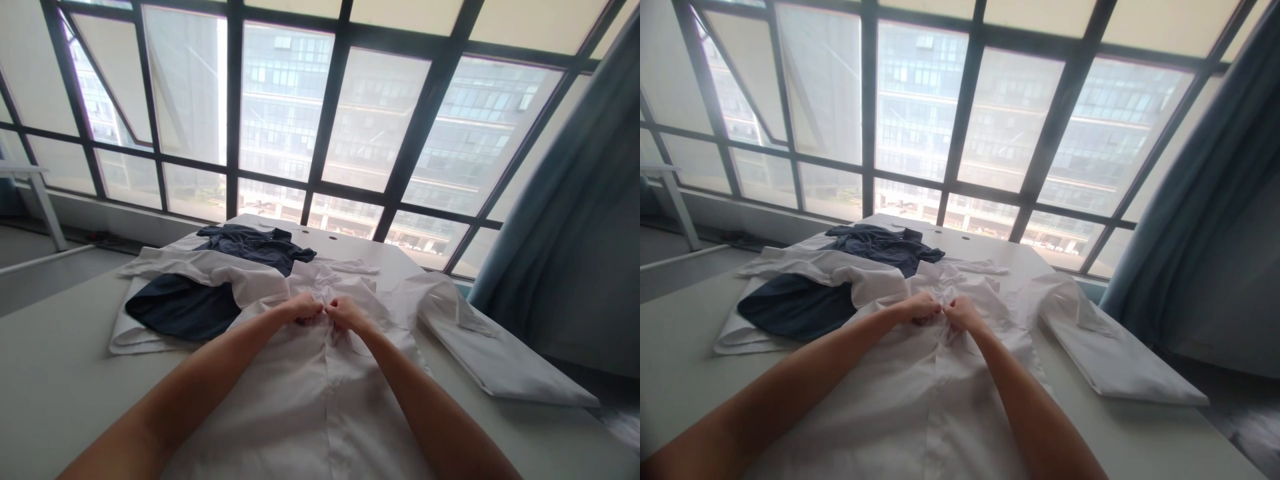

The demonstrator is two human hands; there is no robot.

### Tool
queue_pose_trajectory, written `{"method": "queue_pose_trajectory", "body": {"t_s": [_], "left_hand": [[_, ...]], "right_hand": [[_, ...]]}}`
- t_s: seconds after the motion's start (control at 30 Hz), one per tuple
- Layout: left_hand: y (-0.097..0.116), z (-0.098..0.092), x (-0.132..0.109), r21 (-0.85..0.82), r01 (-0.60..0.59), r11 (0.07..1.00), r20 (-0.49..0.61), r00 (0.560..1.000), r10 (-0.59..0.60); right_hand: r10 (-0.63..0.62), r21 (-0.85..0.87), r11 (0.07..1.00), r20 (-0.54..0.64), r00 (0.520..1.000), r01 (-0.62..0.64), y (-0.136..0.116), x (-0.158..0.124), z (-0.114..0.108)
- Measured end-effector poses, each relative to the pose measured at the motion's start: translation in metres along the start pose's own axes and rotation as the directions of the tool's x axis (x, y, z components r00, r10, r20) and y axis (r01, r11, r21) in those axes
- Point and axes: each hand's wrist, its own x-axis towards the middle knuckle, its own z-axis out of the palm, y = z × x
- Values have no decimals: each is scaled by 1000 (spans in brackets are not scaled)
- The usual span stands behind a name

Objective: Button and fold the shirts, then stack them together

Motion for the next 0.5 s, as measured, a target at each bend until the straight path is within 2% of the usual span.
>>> {"method": "queue_pose_trajectory", "body": {"t_s": [0.1,0.23,0.4,0.5], "left_hand": [[-9,0,3,-64,12,998,97,995,-6],[-16,1,5,-51,-42,998,97,994,47],[-13,3,0,-59,-96,994,74,992,100],[-7,3,-7,-61,-96,994,61,993,100]], "right_hand": [[-49,36,998,-67,997,52,-1,-9,6],[-108,93,987,-199,974,129,1,-13,6],[-132,98,985,-116,984,144,2,-14,7],[-145,118,980,-125,982,160,2,-17,8]]}}
